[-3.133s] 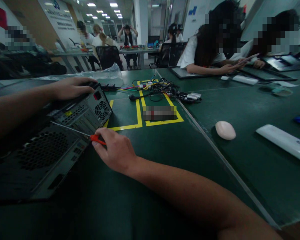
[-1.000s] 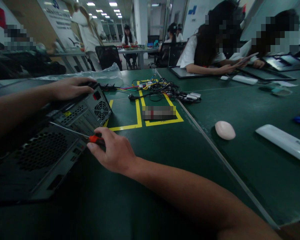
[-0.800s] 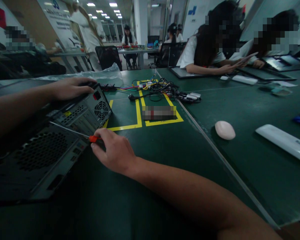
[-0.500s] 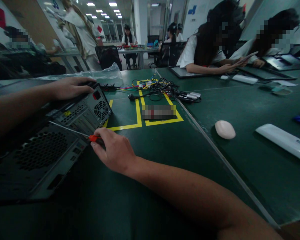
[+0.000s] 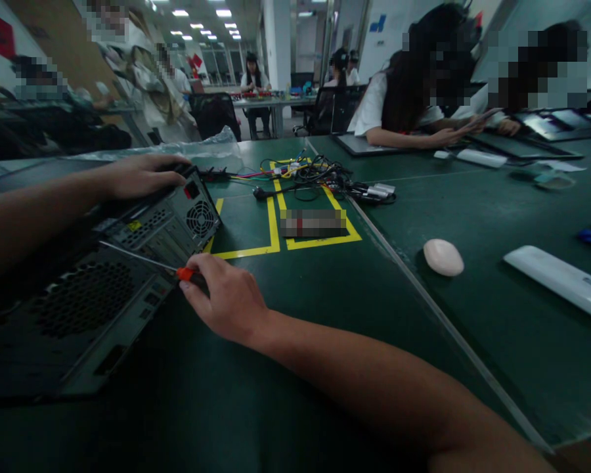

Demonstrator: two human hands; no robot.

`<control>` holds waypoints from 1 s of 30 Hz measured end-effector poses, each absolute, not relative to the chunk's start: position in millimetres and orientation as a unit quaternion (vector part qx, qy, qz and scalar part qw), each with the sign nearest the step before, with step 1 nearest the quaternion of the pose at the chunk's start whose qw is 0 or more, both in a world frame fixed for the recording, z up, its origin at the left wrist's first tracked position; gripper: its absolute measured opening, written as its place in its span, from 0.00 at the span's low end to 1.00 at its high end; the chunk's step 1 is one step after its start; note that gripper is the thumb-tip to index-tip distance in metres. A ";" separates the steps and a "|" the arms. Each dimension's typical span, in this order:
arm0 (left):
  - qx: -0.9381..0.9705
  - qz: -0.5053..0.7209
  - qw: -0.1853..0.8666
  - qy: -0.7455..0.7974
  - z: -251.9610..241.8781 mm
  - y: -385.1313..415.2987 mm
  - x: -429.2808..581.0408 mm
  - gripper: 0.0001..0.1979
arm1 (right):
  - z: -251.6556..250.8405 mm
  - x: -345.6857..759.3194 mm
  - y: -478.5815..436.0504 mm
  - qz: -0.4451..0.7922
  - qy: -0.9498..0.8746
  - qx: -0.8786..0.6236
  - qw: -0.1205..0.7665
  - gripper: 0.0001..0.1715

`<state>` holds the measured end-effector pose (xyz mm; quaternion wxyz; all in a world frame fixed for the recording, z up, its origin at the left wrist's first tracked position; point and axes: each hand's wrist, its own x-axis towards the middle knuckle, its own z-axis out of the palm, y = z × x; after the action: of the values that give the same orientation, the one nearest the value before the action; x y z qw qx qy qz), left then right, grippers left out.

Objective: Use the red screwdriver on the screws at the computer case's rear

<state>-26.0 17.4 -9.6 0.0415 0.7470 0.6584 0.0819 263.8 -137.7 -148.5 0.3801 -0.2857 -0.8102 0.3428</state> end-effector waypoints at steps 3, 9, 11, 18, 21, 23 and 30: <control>0.745 0.078 0.045 0.661 -8.7 17.0 -25.2 0.48 | -147.5 264.4 -138.2 0.342 -0.809 -0.287 0.381 0.11; 0.746 0.083 0.045 0.659 -7.8 14.5 -21.1 0.49 | -145.6 264.8 -138.4 0.347 -0.808 -0.286 0.380 0.11; 0.746 0.085 0.046 0.659 -8.1 13.4 -19.2 0.50 | -145.1 264.7 -138.3 0.346 -0.809 -0.289 0.377 0.11; 0.742 0.082 0.046 0.664 -8.7 13.0 -19.0 0.50 | -147.1 264.4 -137.8 0.343 -0.808 -0.290 0.382 0.13; 0.749 0.076 0.047 0.657 -8.4 13.9 -21.2 0.51 | -148.8 263.5 -137.8 0.341 -0.806 -0.290 0.387 0.14; 0.750 0.070 0.041 0.657 -8.1 14.0 -22.0 0.50 | -149.8 262.8 -138.0 0.338 -0.806 -0.291 0.390 0.14; 0.749 0.071 0.044 0.657 -7.4 12.8 -20.1 0.48 | -149.7 263.3 -138.4 0.319 -0.811 -0.297 0.390 0.17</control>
<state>-20.1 12.8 -7.4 0.0442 0.7492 0.6570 0.0714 263.3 -138.4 -149.7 0.3902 -0.2969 -0.8110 0.3192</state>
